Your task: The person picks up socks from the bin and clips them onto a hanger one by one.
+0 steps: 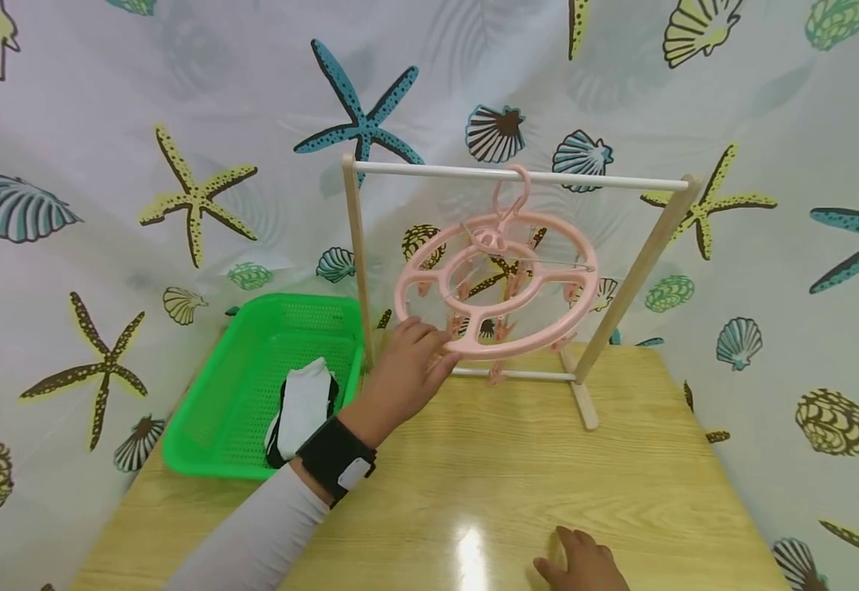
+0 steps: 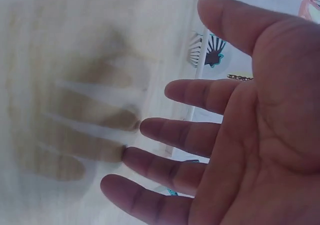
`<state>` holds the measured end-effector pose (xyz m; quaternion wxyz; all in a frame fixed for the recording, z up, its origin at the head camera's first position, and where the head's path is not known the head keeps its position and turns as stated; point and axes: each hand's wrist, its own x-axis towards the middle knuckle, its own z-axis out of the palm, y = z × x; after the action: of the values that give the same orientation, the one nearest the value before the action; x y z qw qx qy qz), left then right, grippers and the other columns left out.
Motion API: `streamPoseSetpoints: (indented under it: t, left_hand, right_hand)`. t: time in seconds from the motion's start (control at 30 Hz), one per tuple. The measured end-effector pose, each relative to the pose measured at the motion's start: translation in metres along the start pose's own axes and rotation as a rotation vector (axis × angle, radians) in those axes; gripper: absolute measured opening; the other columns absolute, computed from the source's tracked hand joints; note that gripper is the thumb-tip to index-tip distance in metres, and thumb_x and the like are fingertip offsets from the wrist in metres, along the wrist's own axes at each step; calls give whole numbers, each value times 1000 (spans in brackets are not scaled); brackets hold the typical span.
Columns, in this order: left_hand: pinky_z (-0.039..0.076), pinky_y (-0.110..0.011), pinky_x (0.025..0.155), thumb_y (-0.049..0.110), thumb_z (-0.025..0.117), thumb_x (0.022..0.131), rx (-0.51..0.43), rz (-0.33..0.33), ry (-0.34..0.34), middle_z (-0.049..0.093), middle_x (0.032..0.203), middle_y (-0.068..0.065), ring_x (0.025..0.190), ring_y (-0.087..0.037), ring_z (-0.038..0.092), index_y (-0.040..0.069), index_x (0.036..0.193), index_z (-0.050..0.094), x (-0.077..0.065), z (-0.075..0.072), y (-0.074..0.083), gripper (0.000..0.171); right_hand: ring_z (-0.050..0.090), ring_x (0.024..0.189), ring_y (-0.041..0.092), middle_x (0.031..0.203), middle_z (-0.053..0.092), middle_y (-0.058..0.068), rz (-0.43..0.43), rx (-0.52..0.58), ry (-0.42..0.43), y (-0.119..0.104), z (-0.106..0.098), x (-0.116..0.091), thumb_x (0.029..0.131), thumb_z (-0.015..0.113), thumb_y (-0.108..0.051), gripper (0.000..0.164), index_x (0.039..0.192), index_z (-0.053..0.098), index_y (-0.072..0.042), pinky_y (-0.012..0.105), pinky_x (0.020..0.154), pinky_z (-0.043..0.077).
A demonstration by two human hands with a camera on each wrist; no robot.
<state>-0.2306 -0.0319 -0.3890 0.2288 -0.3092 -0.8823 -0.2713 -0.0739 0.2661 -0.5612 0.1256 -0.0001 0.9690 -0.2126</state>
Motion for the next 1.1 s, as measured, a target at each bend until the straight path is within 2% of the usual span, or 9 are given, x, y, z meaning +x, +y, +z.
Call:
streamPoseSetpoints:
  t: [0.13, 0.37, 0.43, 0.5, 0.67, 0.87, 1.0, 1.1]
  left_hand:
    - [32, -45, 112, 27, 69, 95, -39, 10, 59, 66, 104, -10, 116, -34, 54, 3, 117, 70, -1, -3, -2, 32]
    - [30, -46, 113, 22, 75, 91, -37, 29, 133, 66, 105, -12, 116, -35, 56, 1, 114, 72, -3, -9, -6, 32]
    - [29, -46, 114, 21, 76, 90, -43, 29, 137, 66, 105, -12, 116, -34, 57, 1, 115, 72, -3, -12, -5, 33]
    - [29, -46, 114, 20, 77, 89, -52, 36, 142, 67, 105, -13, 114, -34, 58, 1, 116, 72, -3, -15, -5, 33]
    - [29, -46, 114, 19, 78, 88, -59, 62, 167, 67, 104, -13, 111, -32, 59, 1, 115, 73, -1, -27, -6, 33]
    - [30, -44, 114, 18, 80, 86, -61, 91, 200, 67, 106, -13, 116, -34, 58, 0, 110, 74, -4, -42, -8, 31]
    - [31, -44, 113, 20, 79, 87, -62, 88, 180, 66, 109, -15, 125, -38, 53, -1, 110, 74, -5, -47, -9, 32]
    - [33, -45, 112, 19, 79, 87, -63, 85, 168, 66, 111, -15, 128, -39, 50, -1, 109, 74, -4, -49, -10, 31]
  right_hand:
    - [60, 94, 55, 115, 58, 36, -25, 4, 13, 1, -2, 2, 86, 74, -41, 67, 122, 57, 12, 69, 80, 48]
    - [60, 100, 53, 116, 58, 37, -2, 22, 17, 3, -7, 3, 87, 73, -40, 68, 122, 55, 15, 65, 84, 48]
    - [58, 106, 53, 120, 58, 36, -3, 64, 23, -1, -13, 2, 90, 70, -40, 66, 125, 55, 14, 65, 87, 47]
    - [55, 115, 52, 126, 57, 32, 3, 155, 39, -9, -22, 1, 93, 68, -40, 64, 129, 55, 10, 64, 92, 44]
    - [53, 124, 40, 136, 57, 17, -39, 366, 156, -34, -47, 1, 97, 62, -43, 56, 136, 56, -2, 55, 95, 47]
    - [58, 117, 26, 129, 62, 7, -140, 488, 342, -62, -68, 12, 99, 63, -33, 41, 130, 61, -7, 40, 90, 52]
    - [58, 116, 21, 129, 61, 4, -210, 546, 396, -82, -84, 22, 100, 62, -25, 35, 130, 59, -7, 29, 88, 51]
    - [58, 117, 21, 129, 61, 4, -282, 609, 406, -100, -94, 31, 99, 63, -22, 36, 131, 57, -7, 29, 88, 51]
